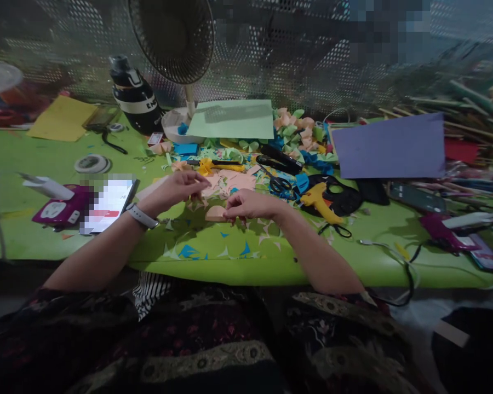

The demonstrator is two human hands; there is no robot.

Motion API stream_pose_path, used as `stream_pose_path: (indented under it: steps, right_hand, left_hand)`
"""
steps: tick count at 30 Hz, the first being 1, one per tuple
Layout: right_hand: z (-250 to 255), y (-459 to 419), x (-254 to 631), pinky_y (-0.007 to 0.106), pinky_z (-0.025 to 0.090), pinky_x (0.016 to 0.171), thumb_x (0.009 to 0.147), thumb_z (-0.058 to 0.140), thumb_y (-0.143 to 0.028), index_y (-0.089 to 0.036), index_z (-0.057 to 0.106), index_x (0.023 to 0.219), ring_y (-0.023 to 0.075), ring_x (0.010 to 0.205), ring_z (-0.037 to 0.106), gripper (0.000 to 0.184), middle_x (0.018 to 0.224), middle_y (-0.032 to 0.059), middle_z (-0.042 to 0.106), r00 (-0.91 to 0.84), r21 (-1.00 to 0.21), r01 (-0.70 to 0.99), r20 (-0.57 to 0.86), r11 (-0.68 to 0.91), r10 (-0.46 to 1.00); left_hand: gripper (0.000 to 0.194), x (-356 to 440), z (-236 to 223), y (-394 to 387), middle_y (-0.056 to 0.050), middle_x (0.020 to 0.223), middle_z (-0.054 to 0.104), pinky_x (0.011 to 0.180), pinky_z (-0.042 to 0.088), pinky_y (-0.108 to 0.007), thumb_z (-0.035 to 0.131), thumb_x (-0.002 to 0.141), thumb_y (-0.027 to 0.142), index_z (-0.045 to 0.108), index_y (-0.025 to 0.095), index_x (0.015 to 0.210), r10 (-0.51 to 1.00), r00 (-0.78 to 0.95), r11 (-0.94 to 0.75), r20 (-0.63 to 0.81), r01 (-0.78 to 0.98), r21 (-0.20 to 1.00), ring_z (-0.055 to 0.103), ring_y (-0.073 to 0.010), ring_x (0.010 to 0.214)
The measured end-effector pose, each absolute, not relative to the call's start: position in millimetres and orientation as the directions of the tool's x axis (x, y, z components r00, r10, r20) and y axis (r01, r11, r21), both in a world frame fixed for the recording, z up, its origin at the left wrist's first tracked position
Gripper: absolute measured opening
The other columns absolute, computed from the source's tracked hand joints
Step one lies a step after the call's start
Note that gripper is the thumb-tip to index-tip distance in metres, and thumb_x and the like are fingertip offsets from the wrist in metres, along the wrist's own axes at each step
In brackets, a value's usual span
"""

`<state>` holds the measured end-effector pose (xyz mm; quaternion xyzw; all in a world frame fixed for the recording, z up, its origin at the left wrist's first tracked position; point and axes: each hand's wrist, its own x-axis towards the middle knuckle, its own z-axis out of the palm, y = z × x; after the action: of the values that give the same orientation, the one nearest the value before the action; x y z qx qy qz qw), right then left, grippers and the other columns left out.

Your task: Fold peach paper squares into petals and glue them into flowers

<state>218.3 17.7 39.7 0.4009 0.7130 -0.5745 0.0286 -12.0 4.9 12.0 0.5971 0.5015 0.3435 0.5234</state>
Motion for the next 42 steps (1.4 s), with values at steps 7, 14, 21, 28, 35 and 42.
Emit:
stream_pose_path:
  steps: [7,14,21,28,35,42]
  right_hand:
    - [16,17,209,0.021,0.042,0.048,0.076,0.066,-0.024,-0.017,0.058,0.067,0.0089,0.048,0.055,0.014,0.053,-0.0038,0.057,-0.636,-0.732,0.677,-0.526,0.080,0.564]
    - [13,20,212,0.023,0.043,0.050,0.081,0.063,-0.028,-0.017,0.059,0.072,0.0112,0.050,0.057,0.015,0.057,-0.0019,0.059,-0.614,-0.685,0.711,-0.492,0.161,0.617]
    - [1,63,234,0.037,0.048,0.085,0.091,0.054,-0.032,-0.015,0.065,0.112,0.0269,0.102,0.062,0.029,0.115,0.0149,0.069,-0.179,-0.338,0.909,0.211,0.243,0.961]
    - [-17,82,237,0.035,0.044,0.088,0.098,0.040,-0.028,-0.015,0.070,0.108,0.0279,0.108,0.059,0.033,0.117,0.0148,0.069,-0.224,-0.072,0.969,0.138,0.235,0.965]
    - [-23,86,239,0.033,0.044,0.089,0.097,0.047,-0.038,-0.010,0.064,0.119,0.0295,0.113,0.057,0.040,0.121,0.0183,0.067,-0.212,-0.054,0.972,0.195,0.227,0.957]
    - [-23,89,241,0.034,0.043,0.087,0.099,0.033,-0.019,-0.008,0.071,0.102,0.0270,0.101,0.061,0.039,0.107,0.0202,0.071,-0.250,-0.027,0.966,0.164,0.258,0.954]
  left_hand:
    - [0.028,-8,12,-2,-0.001,0.058,0.060,0.050,0.028,-0.026,0.077,0.068,0.042,0.067,0.017,0.071,0.875,0.430,-0.150,-0.221,0.676,0.721,0.048,-0.0124,0.053]
    - [0.016,-2,-6,0,-0.004,0.067,0.066,0.057,0.035,-0.027,0.068,0.072,0.032,0.063,0.017,0.070,0.880,0.448,-0.188,-0.155,0.629,0.754,0.056,-0.0155,0.061]
    - [0.021,0,-7,5,-0.005,0.072,0.069,0.056,0.033,-0.028,0.065,0.080,0.039,0.065,0.018,0.078,0.923,0.382,-0.284,-0.048,0.761,0.583,0.057,-0.0175,0.063]
    - [0.031,-1,-9,4,-0.001,0.061,0.064,0.053,0.031,-0.026,0.063,0.083,0.049,0.065,0.018,0.081,0.951,0.307,-0.252,0.042,0.685,0.684,0.051,-0.0136,0.052]
    - [0.029,0,-9,3,-0.001,0.060,0.062,0.052,0.031,-0.025,0.059,0.085,0.045,0.064,0.017,0.081,0.953,0.281,-0.273,0.118,0.615,0.740,0.049,-0.0122,0.052]
    - [0.033,0,-11,4,-0.001,0.060,0.062,0.052,0.033,-0.025,0.058,0.084,0.049,0.064,0.017,0.083,0.949,0.293,-0.278,0.113,0.614,0.739,0.049,-0.0122,0.052]
